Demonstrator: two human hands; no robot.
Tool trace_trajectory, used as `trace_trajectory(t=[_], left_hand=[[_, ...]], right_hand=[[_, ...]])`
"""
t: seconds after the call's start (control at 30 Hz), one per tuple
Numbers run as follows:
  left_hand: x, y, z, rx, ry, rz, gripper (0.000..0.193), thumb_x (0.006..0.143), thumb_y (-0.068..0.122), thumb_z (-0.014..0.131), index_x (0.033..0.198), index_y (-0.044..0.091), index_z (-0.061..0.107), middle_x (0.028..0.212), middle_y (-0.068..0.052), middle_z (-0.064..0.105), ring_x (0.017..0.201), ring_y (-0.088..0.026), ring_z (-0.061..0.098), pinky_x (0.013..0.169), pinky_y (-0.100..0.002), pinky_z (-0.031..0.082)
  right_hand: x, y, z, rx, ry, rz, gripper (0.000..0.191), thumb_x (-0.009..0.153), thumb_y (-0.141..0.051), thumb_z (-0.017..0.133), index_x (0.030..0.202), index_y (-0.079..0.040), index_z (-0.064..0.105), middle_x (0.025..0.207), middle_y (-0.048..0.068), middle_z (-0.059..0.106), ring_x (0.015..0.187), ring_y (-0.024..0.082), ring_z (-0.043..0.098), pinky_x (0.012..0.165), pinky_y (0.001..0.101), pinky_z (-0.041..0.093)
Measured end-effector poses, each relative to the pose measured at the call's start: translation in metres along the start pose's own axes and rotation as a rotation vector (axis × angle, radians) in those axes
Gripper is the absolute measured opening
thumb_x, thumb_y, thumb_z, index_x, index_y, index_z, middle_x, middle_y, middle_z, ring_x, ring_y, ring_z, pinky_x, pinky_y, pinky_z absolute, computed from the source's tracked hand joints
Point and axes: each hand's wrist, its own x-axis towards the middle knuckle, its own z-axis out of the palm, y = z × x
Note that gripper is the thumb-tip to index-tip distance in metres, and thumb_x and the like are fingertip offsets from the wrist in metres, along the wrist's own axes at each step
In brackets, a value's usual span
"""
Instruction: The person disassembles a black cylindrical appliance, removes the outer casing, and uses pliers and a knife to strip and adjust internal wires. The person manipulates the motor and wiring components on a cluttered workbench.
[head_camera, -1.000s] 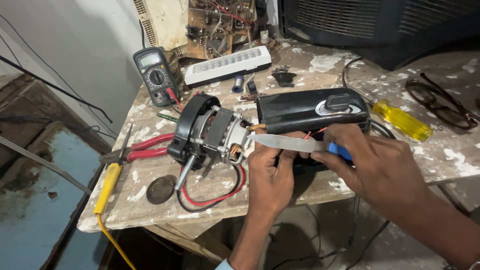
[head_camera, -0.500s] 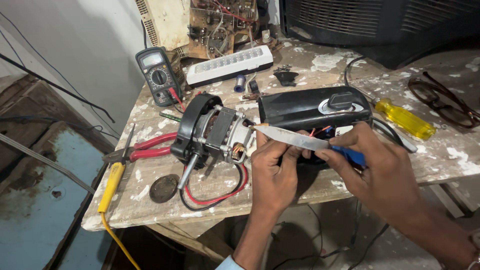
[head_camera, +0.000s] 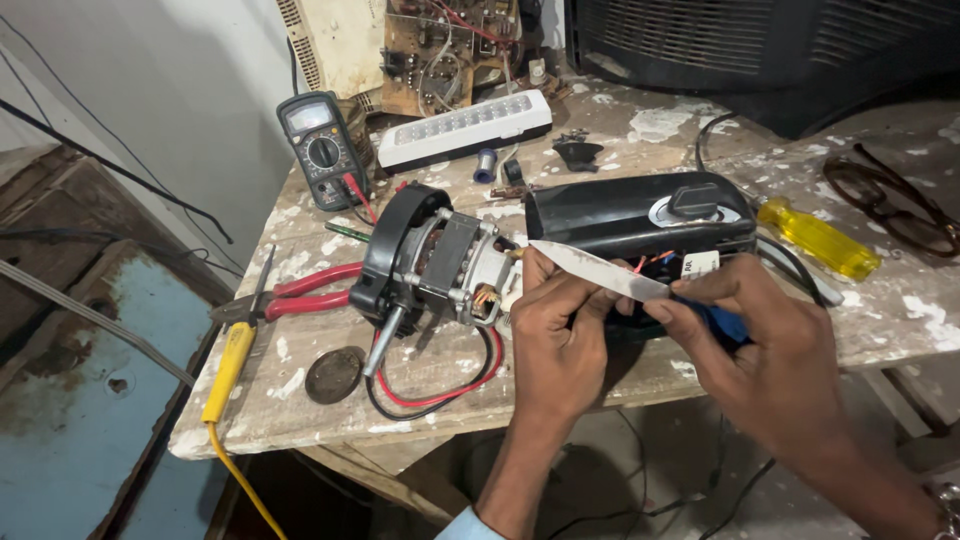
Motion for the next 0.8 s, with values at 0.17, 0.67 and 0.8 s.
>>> trace_trajectory(t=[0.17,0.67,0.8], left_hand=[[0.001,-0.001,0.0,-0.039,-0.006,-0.036,0.017,0.094,-0.006,0.063,0.102,0.002,0.076,0.081,-0.003,0.071,0.085,-0.016,0.058,0.085,-0.032,0.046],[0.005,0.0,-0.001,-0.046,-0.01,0.022,0.011,0.093,-0.005,0.067,0.095,0.001,0.075,0.082,-0.004,0.072,0.077,-0.016,0.06,0.09,-0.032,0.042],[0.005,-0.001,0.0,-0.03,-0.002,0.039,0.008,0.093,-0.004,0.068,0.094,0.001,0.075,0.081,-0.005,0.072,0.074,-0.017,0.059,0.088,-0.032,0.041]], right_hand=[[-0.001,-0.003,0.001,0.023,0.002,0.028,0.022,0.089,-0.013,0.078,0.099,0.0,0.064,0.085,0.012,0.078,0.078,0.015,0.078,0.059,0.0249,0.056],[-0.007,-0.015,0.013,0.401,0.063,0.163,0.012,0.096,-0.005,0.069,0.1,0.0,0.058,0.092,0.011,0.078,0.081,0.007,0.072,0.062,0.0194,0.053],[-0.007,-0.021,0.016,0.418,0.119,0.289,0.013,0.096,-0.005,0.072,0.097,0.0,0.06,0.087,0.011,0.077,0.072,0.007,0.067,0.058,0.02,0.049]])
